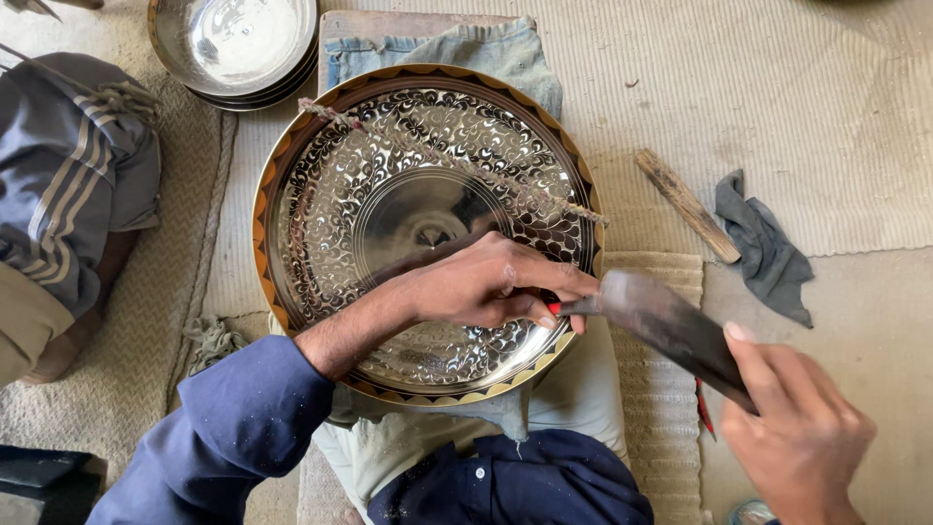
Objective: The person uses a hammer and a small metal punch to emboss a decorative pattern onto a large silver tray. They repeatedly strike the punch with the hammer to create indentations in the metal surface.
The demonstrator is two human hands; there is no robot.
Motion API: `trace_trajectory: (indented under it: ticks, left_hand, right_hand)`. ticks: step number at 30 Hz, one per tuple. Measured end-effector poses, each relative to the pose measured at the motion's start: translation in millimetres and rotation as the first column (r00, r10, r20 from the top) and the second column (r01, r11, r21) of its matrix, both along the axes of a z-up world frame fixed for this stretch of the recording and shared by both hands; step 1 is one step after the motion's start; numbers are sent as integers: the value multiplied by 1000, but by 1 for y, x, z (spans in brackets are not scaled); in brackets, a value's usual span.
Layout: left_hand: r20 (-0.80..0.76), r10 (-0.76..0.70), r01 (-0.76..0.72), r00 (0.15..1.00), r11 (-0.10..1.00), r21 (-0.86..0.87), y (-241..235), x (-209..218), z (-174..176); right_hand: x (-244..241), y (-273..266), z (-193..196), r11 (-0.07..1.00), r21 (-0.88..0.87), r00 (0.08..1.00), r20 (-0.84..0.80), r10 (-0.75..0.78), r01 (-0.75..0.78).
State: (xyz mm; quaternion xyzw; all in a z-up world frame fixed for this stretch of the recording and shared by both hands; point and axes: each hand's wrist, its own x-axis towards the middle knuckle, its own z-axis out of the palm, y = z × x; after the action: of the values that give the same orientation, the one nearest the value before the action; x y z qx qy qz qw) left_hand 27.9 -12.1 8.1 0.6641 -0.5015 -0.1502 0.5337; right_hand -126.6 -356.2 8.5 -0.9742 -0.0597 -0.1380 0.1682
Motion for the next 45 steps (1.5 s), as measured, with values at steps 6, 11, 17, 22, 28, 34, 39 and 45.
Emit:
trace_trajectory:
  ticks: [6, 11, 17, 22, 28, 34, 39, 45]
  left_hand:
    - [-259, 229, -259, 938, 962, -90, 12, -20, 3]
    - [-58, 395, -395, 917, 919, 9, 15, -28, 0]
    - [1, 301, -300, 954, 952, -52, 14, -24, -1]
    - [-52, 283, -286, 958, 957, -57, 11, -24, -4]
    - [-20, 284, -284, 959, 957, -53, 13, -23, -3]
    - [19, 290, -289, 957, 956, -51, 14, -22, -1]
    - [63, 302, -300, 951, 953, -49, 15, -22, 0]
    - [88, 312, -310, 946, 950, -38, 16, -21, 2]
  right_hand:
    - [13, 28, 6, 979, 202, 999, 24, 27, -31]
    - [24, 14, -3, 991, 85, 991, 99, 93, -102]
    - [28, 9, 11, 945, 312, 988, 146, 58, -102]
    - [41, 31, 33, 869, 494, 998, -17, 57, -41]
    - [65, 56, 49, 915, 331, 973, 87, 212, -229]
    - [69, 56, 56, 928, 274, 967, 112, 229, -252]
    - [69, 50, 59, 966, 109, 972, -4, 236, -234]
    - [70, 48, 59, 973, 94, 974, -55, 218, -213]
